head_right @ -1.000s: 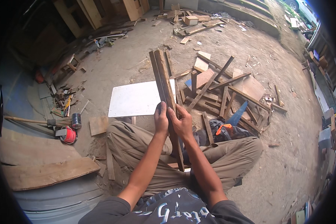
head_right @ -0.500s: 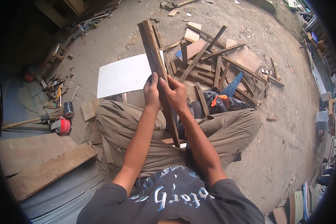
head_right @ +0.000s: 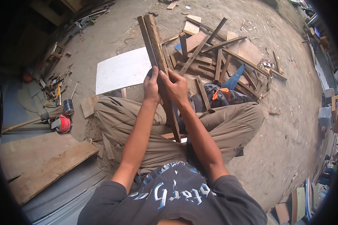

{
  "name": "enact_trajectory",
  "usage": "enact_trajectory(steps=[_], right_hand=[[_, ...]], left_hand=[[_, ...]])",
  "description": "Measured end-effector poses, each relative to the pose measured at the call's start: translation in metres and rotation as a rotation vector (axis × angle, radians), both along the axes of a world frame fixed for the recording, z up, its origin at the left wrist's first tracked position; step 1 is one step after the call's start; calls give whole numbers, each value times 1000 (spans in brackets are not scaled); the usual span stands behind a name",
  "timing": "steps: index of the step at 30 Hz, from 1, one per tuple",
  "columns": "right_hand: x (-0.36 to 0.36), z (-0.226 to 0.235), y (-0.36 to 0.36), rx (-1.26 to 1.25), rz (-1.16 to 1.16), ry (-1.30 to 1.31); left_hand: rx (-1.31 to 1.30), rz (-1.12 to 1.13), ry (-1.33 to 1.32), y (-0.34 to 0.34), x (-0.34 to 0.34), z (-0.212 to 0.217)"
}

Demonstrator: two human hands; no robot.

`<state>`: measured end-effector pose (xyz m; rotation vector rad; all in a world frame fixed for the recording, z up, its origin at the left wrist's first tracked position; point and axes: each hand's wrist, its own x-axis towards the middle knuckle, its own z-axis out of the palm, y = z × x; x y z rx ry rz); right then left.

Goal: The person sits on the ground and uses a hand saw to cut a small wooden stick placed on a white board. After sawing, the person uses a hammer to split the stick further and then resumes sawing another piece of wood.

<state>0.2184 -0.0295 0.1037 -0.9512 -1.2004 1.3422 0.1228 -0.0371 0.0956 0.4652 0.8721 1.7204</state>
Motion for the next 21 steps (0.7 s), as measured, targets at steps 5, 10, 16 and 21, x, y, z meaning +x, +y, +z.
enact_trajectory(steps=[5,10,16,21], right_hand=[[-3,-11,-4,-5,-32,-40],[-7,-19,-15,-12,-25,-12],[-7,-24,-24,22,-19,14],[1,-18,-26,38,12,-40]], left_hand=[[-35,-40,-4,-5,-2,-9],[-83,-39,-32,-15,-5,-14],[-65,-54,-49,-22,-5,-13],[47,-143,-68,-30,-5,-4]])
